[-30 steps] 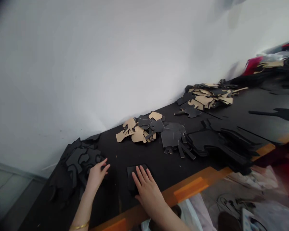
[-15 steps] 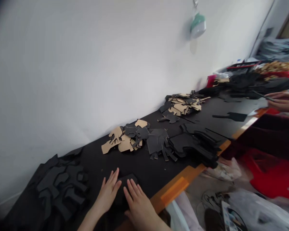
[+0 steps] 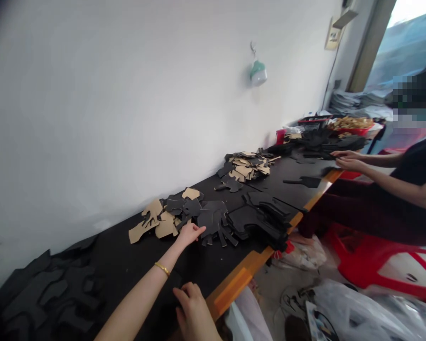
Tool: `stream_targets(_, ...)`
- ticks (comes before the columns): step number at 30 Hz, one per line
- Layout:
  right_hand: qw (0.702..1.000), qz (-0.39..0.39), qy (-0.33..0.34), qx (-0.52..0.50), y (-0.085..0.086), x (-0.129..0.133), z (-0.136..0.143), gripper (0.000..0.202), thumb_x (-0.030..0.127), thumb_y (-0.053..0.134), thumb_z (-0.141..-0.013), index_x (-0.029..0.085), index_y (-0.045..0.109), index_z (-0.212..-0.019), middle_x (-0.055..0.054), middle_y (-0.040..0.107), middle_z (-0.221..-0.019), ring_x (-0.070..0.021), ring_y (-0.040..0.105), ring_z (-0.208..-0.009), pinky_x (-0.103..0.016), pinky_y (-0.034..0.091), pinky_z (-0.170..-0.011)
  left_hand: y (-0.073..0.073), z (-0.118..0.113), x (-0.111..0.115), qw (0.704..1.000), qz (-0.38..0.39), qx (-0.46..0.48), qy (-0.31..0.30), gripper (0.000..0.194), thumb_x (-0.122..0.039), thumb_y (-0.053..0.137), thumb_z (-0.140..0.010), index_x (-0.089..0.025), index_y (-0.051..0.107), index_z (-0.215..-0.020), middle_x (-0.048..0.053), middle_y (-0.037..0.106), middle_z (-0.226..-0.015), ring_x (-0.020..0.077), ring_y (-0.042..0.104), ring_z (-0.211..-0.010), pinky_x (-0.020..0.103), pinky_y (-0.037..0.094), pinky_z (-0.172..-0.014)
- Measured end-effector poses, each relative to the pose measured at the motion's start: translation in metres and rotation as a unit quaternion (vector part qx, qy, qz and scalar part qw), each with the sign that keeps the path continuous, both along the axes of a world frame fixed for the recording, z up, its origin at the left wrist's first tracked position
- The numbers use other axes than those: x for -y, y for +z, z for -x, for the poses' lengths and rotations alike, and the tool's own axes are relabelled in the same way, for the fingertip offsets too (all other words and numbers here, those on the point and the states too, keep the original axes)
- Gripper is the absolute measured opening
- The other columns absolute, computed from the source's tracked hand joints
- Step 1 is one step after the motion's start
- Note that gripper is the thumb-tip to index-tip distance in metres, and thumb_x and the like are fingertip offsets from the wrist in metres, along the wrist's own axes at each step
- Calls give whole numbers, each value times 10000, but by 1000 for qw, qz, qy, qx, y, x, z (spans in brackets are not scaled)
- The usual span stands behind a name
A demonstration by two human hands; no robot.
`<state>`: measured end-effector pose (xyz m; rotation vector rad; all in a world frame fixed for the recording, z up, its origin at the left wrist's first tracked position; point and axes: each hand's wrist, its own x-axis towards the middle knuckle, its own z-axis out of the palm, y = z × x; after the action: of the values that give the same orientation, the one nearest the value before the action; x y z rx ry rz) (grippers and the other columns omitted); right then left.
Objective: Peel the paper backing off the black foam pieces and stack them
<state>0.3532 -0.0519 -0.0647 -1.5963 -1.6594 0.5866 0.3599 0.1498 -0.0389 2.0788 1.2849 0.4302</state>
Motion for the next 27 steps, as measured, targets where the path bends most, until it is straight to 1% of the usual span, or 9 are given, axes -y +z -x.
stream_targets(4,996,-89,-2,-8,-5,4,-3,490,-36,495,-697,209,678,-1079,-81,625,-1034,-188,613,-952,-268,524,-855,8,0,2,999,-16,49,-7,192,-294,630,-717,-177,552,-586,-13,570,-505,159,586,-574,259,433,-629)
stream_targets(7,984,-174,-25,5,-2,7,-22,396,40,466,-773,230,691,-1038,-89,627,-1046,-199,612,-961,-301,535,-840,31,19,8,994,-52,100,2,128,-292,559,-767,-182,545,-705,-29,575,-617,133,571,-628,234,426,-628)
stream_targets(10,967,-236,-88,36,13,8,-75,326,157,427,-869,249,698,-1025,-102,633,-1045,-214,614,-981,-329,541,-821,65,56,17,981,-98,162,33,133,-309,510,-800,-190,534,-857,-32,573,-712,120,563,-664,225,438,-644)
stream_targets(14,934,-279,-202,98,37,-3,-181,279,321,467,-901,234,700,-1027,-110,627,-1080,-245,602,-1008,-420,504,-894,105,118,41,956,-96,269,62,282,-389,612,-765,-172,612,-946,39,653,-909,171,619,-832,251,490,-716)
stream_targets(16,918,-288,-229,150,41,-16,-221,337,405,458,-900,200,719,-957,-131,644,-1041,-271,609,-973,-472,497,-883,113,145,57,954,-40,285,79,373,-419,655,-744,-158,644,-1010,72,671,-989,197,631,-889,268,508,-738)
stream_targets(18,911,-281,-239,184,38,-29,-234,393,476,481,-879,173,725,-933,-159,636,-1098,-314,581,-1041,-524,457,-924,111,166,70,946,12,307,108,450,-432,710,-699,-138,650,-1034,81,687,-953,202,644,-850,277,523,-716)
stream_targets(21,943,-246,-181,133,22,-37,-191,371,451,487,-889,174,704,-1008,-145,651,-1115,-290,589,-1066,-485,458,-951,91,192,88,915,98,354,166,421,-452,752,-655,-136,663,-919,45,690,-787,174,649,-740,269,529,-690)
stream_targets(24,993,-114,-10,38,-2,-19,-105,384,347,469,-908,203,576,-1248,-107,649,-1184,-228,615,-1075,-389,508,-921,57,209,109,871,226,371,230,384,-461,790,-601,-163,671,-812,38,705,-776,181,664,-774,262,530,-709)
stream_targets(27,998,-16,53,28,-25,10,-29,615,241,523,-850,212,344,-1437,-108,483,-1401,-232,461,-1278,-399,436,-1019,22,211,135,834,285,380,280,395,-433,826,-554,-185,691,-830,60,725,-879,218,667,-907,273,527,-764)
